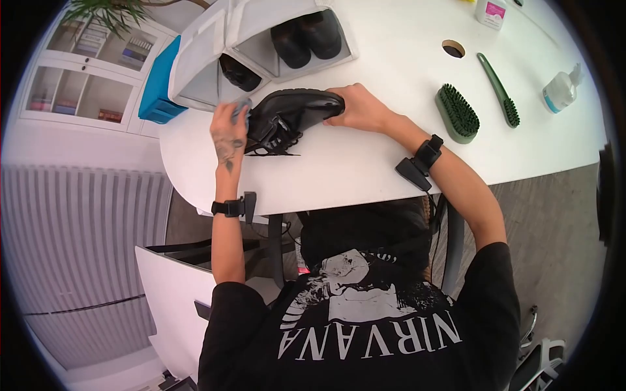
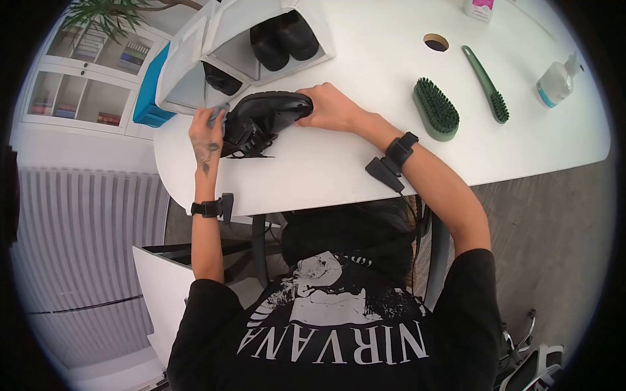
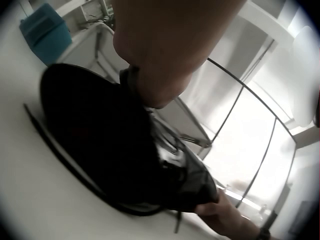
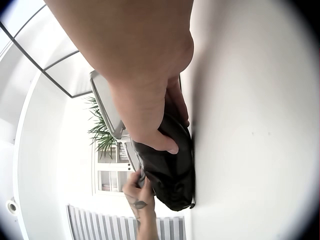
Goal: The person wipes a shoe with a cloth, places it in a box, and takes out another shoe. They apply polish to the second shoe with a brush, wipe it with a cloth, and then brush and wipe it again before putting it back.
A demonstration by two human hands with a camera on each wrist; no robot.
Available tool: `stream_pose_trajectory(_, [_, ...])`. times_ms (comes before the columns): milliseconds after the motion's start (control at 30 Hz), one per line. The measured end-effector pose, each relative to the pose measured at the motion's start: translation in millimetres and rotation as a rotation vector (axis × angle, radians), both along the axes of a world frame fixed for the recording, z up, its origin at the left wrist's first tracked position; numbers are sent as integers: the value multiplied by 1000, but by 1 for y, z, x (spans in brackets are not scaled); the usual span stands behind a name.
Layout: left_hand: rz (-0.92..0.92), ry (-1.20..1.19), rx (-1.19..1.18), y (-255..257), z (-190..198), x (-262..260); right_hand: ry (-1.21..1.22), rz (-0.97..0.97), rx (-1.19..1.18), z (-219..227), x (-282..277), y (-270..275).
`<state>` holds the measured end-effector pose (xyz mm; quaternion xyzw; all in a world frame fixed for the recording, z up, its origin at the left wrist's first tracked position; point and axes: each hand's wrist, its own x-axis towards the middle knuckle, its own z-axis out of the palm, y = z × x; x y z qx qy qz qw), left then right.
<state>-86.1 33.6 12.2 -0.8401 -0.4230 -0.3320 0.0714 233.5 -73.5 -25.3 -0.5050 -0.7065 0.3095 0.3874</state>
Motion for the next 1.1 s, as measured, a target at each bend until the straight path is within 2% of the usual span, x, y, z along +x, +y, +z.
stream_pose_trajectory(67, [138, -134, -56, 6, -8, -23, -15, -4, -30, 4, 0, -1])
stream_pose_trajectory(167, [112, -151, -14, 11, -16, -29, 29, -12, -14, -2, -1, -1])
stream_pose_trajectory(233, [75, -119, 17, 0, -15, -3, 45, -15, 5, -1, 0, 1])
stream_pose_trajectory(300, [17, -218, -53, -28, -1, 37, 24, -21, -1, 4, -1, -3])
stream_pose_trajectory(400, [-20, -226, -166, -46, 15, 44, 36, -18, -5, 8, -1, -7])
stream_pose_trajectory(500, [-18, -130, -81, -26, 2, -5, 20, -21, -44, 13, -1, -7])
stream_pose_trajectory(600, [116, -5, -127, -12, -3, -53, 11, -20, -35, 13, -1, -7])
stream_pose_trajectory(700, [225, -51, -129, -13, -15, -61, 40, -25, -15, 10, -2, -5])
stream_pose_trajectory(733, [202, -92, -115, -13, -17, -60, 39, -26, -21, 11, -3, -4])
stream_pose_trajectory(833, [138, -227, -88, -38, -9, -12, 18, -32, -55, 13, -2, -8])
stream_pose_trajectory(933, [-2, -159, -40, -58, 6, 19, -13, -27, -87, 12, -3, -6])
stream_pose_trajectory(1033, [-2, -145, -106, -38, 1, -15, -22, -31, -95, 11, -2, -7])
stream_pose_trajectory(1100, [95, -89, -80, -26, -12, -49, -13, -36, -92, 12, -3, -7])
